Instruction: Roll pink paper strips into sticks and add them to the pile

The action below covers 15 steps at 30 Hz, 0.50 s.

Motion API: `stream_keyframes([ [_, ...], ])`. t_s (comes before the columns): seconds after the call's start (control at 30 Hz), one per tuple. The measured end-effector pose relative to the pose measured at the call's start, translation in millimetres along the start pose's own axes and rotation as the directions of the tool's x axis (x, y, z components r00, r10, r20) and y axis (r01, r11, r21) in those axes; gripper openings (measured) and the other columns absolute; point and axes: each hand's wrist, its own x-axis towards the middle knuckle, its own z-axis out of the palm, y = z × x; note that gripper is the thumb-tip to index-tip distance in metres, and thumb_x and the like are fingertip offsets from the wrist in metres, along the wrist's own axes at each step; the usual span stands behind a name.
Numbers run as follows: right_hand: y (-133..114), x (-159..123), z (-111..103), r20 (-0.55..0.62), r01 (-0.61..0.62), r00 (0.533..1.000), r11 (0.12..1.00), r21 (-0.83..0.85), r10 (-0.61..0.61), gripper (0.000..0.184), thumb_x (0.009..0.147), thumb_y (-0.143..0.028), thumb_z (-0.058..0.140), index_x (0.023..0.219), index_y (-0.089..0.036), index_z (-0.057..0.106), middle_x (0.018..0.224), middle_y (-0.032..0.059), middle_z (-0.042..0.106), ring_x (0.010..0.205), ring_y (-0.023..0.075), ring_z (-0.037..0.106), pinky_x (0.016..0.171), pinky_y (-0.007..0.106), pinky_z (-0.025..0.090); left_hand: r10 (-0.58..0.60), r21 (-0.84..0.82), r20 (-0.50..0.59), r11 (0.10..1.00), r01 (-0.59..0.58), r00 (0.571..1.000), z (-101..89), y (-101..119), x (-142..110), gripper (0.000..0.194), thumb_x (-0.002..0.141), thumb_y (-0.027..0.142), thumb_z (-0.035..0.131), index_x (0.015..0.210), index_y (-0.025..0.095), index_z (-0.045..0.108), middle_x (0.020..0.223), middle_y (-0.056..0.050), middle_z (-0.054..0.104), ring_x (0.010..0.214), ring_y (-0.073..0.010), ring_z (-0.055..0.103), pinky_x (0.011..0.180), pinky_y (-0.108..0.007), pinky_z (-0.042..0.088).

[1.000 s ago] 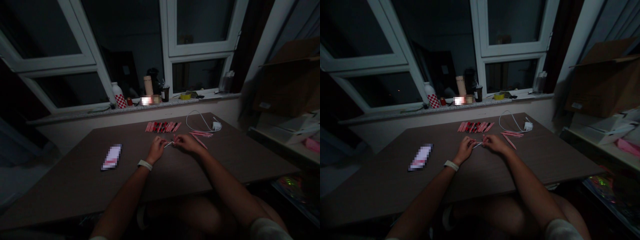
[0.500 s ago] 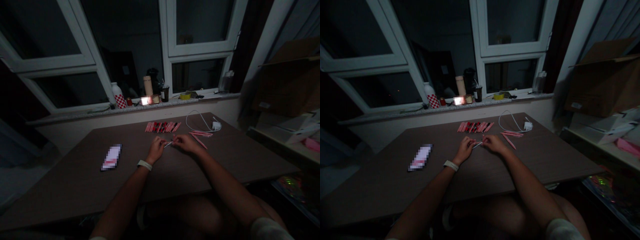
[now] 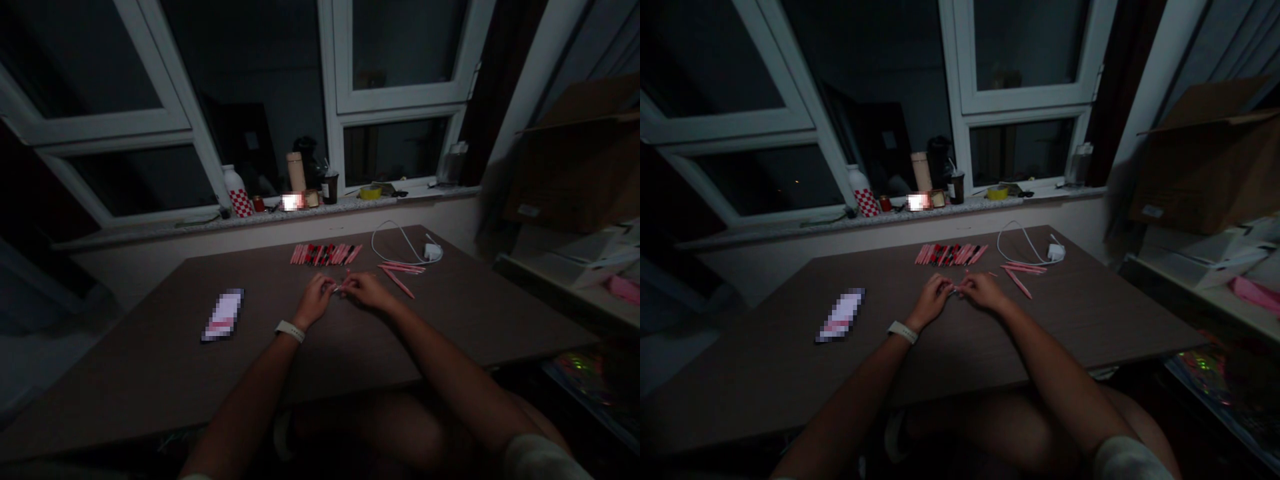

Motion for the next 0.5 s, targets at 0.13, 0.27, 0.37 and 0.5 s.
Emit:
stream_keyframes([
  [0.13, -3.2, 0.1, 2.3, -0.016, -0.064, 0.998, 0.996, 0.059, 0.065, 0.038, 0.083, -0.051, 0.057, 0.083, -0.013, 0.065, 0.077, 0.0096, 0.073, 0.051, 0.0122, 0.058, 0.051, 0.021, 0.041, -0.058, -0.028, 0.007, 0.998, 0.059, 0.998, 1.3, 0.6, 0.0, 0.021, 0.091, 0.036, 0.051, 0.093, 0.017, 0.061, 0.083, -0.002, 0.062, 0.074, -0.0136, 0.055, 0.069, -0.025, 0.044],
  [0.27, -3.4, 0.9, 2.0, -0.028, -0.096, 0.995, 0.992, 0.079, 0.099, 0.04, 0.083, -0.052, 0.056, 0.08, -0.014, 0.064, 0.072, 0.0082, 0.072, 0.044, 0.0097, 0.051, 0.046, 0.02, 0.037, -0.083, -0.056, 0.0, 0.995, 0.083, 0.997, 1.6, 1.3, -0.1, 0.026, 0.088, 0.041, 0.055, 0.095, 0.017, 0.064, 0.084, -0.002, 0.066, 0.073, -0.0134, 0.057, 0.066, -0.024, 0.044],
  [0.37, -1.4, 1.3, 2.7, -0.012, -0.101, 0.995, 0.992, 0.076, 0.102, 0.042, 0.085, -0.053, 0.053, 0.074, -0.014, 0.066, 0.061, 0.0053, 0.067, 0.041, 0.009, 0.047, 0.043, 0.019, 0.033, -0.088, -0.062, -0.013, 0.994, 0.087, 0.996, 0.4, 1.1, 0.3, 0.027, 0.087, 0.041, 0.056, 0.092, 0.017, 0.066, 0.082, -0.003, 0.067, 0.072, -0.0133, 0.057, 0.066, -0.024, 0.043],
  [0.5, 3.9, 2.2, 5.6, 0.005, -0.097, 0.995, 0.992, 0.078, 0.097, 0.05, 0.087, -0.056, 0.047, 0.067, -0.014, 0.065, 0.045, 0.0016, 0.057, 0.038, 0.0093, 0.043, 0.041, 0.02, 0.029, -0.092, -0.065, -0.009, 0.994, 0.091, 0.996, -1.1, 0.4, 0.3, 0.025, 0.087, 0.04, 0.057, 0.093, 0.017, 0.066, 0.082, -0.002, 0.068, 0.07, -0.0131, 0.057, 0.066, -0.024, 0.043],
])
